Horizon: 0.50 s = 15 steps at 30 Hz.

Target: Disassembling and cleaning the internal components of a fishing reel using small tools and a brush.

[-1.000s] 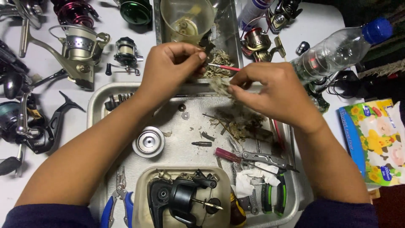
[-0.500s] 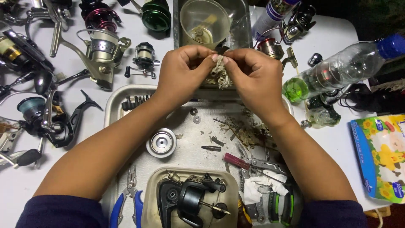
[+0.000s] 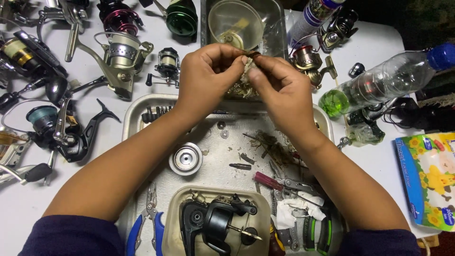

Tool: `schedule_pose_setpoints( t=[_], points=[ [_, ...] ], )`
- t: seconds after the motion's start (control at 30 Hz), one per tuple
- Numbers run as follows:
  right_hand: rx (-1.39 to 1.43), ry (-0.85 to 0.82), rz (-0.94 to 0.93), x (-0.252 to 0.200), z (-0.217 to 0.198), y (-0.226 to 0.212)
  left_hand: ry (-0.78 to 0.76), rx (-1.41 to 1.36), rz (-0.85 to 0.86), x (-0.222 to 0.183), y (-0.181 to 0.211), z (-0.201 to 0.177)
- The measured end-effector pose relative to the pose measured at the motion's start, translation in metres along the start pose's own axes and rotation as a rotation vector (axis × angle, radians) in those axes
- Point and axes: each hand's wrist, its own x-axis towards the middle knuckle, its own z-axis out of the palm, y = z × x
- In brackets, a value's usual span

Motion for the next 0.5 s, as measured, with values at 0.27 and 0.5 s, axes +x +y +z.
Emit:
schedule_pose_setpoints(
  t=[0.27,0.5],
  points=[
    [-0.194,0.076,-0.257,0.002,-0.008,0.004,-0.141,-0.081,-0.036,0.003,-0.001,-0.003],
    [-0.298,0.055,-0.264,0.005,-0.008,0.006,-0.146,-0.100,-0.079,-0.002,0.008,-0.001]
  ],
)
